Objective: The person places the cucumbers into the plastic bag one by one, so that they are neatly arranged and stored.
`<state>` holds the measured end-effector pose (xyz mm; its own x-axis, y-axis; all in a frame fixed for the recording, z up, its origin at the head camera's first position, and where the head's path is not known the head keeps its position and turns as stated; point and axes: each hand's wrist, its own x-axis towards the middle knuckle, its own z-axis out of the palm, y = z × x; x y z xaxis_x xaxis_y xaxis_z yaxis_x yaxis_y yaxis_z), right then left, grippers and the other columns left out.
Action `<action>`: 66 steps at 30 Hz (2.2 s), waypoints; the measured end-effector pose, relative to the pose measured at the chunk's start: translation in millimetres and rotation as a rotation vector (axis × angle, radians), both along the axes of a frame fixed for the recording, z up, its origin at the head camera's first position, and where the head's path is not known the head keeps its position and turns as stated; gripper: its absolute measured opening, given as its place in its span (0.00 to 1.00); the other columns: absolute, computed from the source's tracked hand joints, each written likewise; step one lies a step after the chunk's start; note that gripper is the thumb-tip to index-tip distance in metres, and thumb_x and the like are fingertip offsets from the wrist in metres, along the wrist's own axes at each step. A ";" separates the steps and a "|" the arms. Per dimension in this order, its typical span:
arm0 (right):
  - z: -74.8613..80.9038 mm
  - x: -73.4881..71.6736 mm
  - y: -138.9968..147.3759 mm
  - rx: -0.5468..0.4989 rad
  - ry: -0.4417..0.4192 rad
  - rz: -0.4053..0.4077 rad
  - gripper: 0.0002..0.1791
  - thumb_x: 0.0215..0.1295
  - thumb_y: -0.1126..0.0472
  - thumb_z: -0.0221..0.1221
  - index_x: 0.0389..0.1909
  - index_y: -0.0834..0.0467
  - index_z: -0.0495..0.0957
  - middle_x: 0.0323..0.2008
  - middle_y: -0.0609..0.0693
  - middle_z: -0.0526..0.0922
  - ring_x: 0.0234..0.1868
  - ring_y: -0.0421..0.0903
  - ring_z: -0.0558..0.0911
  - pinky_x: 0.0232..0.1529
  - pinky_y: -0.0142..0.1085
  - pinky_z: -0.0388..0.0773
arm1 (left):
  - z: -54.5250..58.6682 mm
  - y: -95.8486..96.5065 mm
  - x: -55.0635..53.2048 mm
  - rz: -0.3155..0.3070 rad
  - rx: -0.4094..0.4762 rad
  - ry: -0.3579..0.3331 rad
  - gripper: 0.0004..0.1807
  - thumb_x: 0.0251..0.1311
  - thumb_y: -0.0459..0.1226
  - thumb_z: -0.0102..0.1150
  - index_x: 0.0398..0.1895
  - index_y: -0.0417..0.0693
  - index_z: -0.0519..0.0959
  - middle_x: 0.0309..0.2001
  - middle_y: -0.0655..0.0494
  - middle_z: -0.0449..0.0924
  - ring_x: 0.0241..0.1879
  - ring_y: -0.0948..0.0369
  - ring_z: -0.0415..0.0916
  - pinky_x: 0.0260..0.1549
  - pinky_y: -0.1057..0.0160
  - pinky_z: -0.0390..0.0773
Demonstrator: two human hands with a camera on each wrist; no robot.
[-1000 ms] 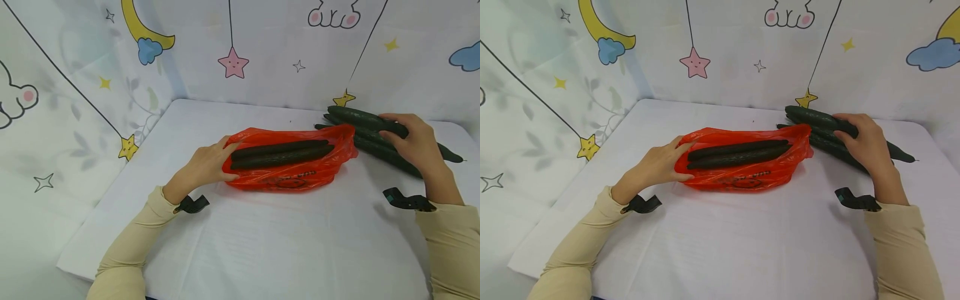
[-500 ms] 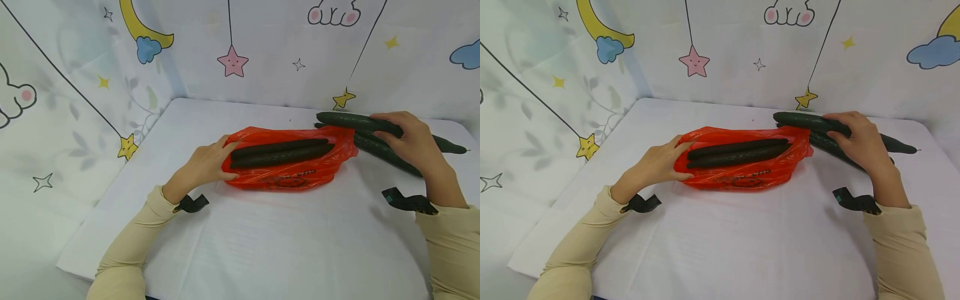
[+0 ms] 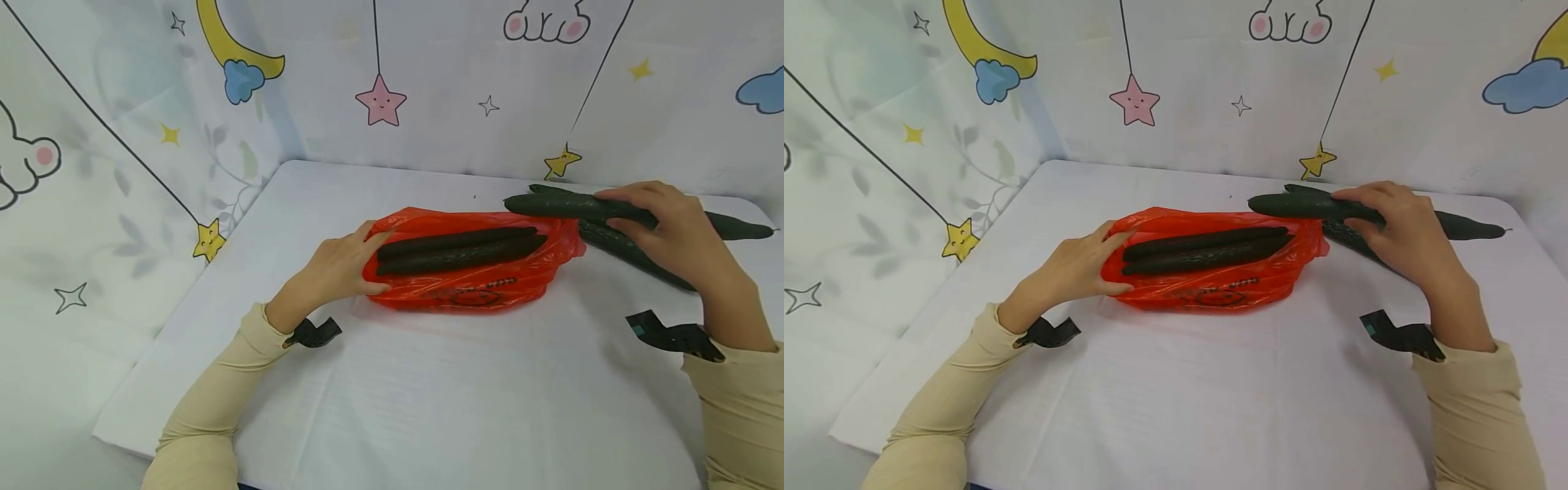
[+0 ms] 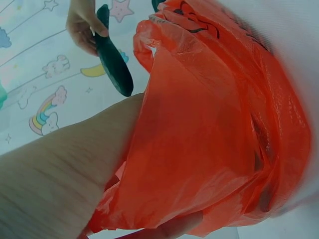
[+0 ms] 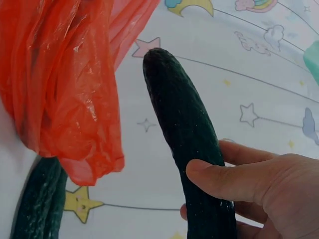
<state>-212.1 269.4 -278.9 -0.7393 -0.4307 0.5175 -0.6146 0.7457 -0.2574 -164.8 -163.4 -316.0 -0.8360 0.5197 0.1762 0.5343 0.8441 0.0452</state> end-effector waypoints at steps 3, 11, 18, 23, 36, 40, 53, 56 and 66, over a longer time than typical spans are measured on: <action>1.7 0.3 -1.5 0.008 0.017 0.032 0.30 0.48 0.82 0.66 0.55 0.61 0.80 0.50 0.65 0.80 0.54 0.56 0.76 0.52 0.12 0.52 | 0.0 -0.7 0.2 0.004 -0.001 0.001 0.45 0.50 0.55 0.71 0.68 0.42 0.68 0.63 0.42 0.68 0.29 0.55 0.80 0.20 0.64 0.76; 3.0 0.9 -3.1 0.037 0.022 0.112 0.32 0.41 0.84 0.68 0.52 0.61 0.81 0.48 0.62 0.80 0.52 0.28 0.69 0.52 0.10 0.54 | 0.7 -1.3 0.6 0.003 -0.006 0.006 0.45 0.50 0.55 0.71 0.68 0.42 0.67 0.63 0.42 0.68 0.28 0.56 0.79 0.18 0.66 0.74; -0.2 2.2 -7.7 0.085 -0.034 0.145 0.30 0.43 0.82 0.68 0.49 0.58 0.82 0.46 0.58 0.82 0.48 0.34 0.71 0.49 0.11 0.56 | 0.9 -1.0 -0.6 -0.001 -0.012 0.006 0.46 0.50 0.55 0.71 0.69 0.43 0.67 0.63 0.42 0.68 0.27 0.56 0.78 0.18 0.66 0.74; -5.3 3.5 -13.9 0.138 -0.090 0.153 0.28 0.46 0.80 0.68 0.50 0.56 0.82 0.46 0.54 0.82 0.46 0.47 0.76 0.43 0.15 0.61 | 1.6 2.0 -2.9 -0.011 -0.026 0.006 0.47 0.50 0.56 0.70 0.70 0.43 0.66 0.63 0.42 0.68 0.28 0.57 0.78 0.18 0.67 0.73; -15.1 4.8 -40.5 0.206 -0.103 0.244 0.31 0.47 0.80 0.68 0.53 0.55 0.79 0.47 0.56 0.81 0.45 0.51 0.76 0.46 0.50 0.64 | 0.2 2.3 -0.3 -0.002 -0.029 -0.004 0.47 0.51 0.56 0.70 0.71 0.44 0.65 0.63 0.42 0.68 0.27 0.58 0.77 0.17 0.68 0.71; -16.7 3.6 -47.4 0.203 -0.101 0.278 0.30 0.47 0.79 0.68 0.52 0.55 0.79 0.48 0.56 0.81 0.47 0.52 0.76 0.45 0.47 0.63 | 0.3 1.6 1.1 0.004 -0.024 -0.006 0.47 0.51 0.56 0.70 0.71 0.44 0.65 0.63 0.42 0.68 0.27 0.58 0.77 0.17 0.68 0.71; -23.3 1.9 -69.3 0.220 -0.133 0.344 0.27 0.51 0.77 0.67 0.53 0.54 0.80 0.51 0.58 0.80 0.55 0.58 0.74 0.52 0.58 0.64 | -4.0 0.3 0.7 -0.010 -0.014 0.015 0.47 0.50 0.57 0.70 0.70 0.44 0.66 0.62 0.42 0.69 0.31 0.57 0.79 0.19 0.67 0.74; -23.5 2.1 -76.0 0.231 -0.141 0.355 0.26 0.52 0.76 0.67 0.52 0.55 0.81 0.51 0.58 0.80 0.54 0.58 0.75 0.52 0.58 0.65 | -4.3 0.7 0.4 -0.008 -0.013 0.015 0.47 0.50 0.57 0.70 0.70 0.44 0.66 0.62 0.42 0.69 0.31 0.57 0.79 0.20 0.66 0.75; -28.2 2.0 -98.7 0.220 -0.143 0.454 0.24 0.53 0.75 0.67 0.51 0.54 0.82 0.49 0.54 0.82 0.53 0.55 0.77 0.52 0.57 0.68 | -3.0 2.1 0.6 -0.015 -0.006 0.021 0.47 0.50 0.56 0.71 0.69 0.44 0.66 0.62 0.42 0.69 0.31 0.56 0.79 0.21 0.65 0.76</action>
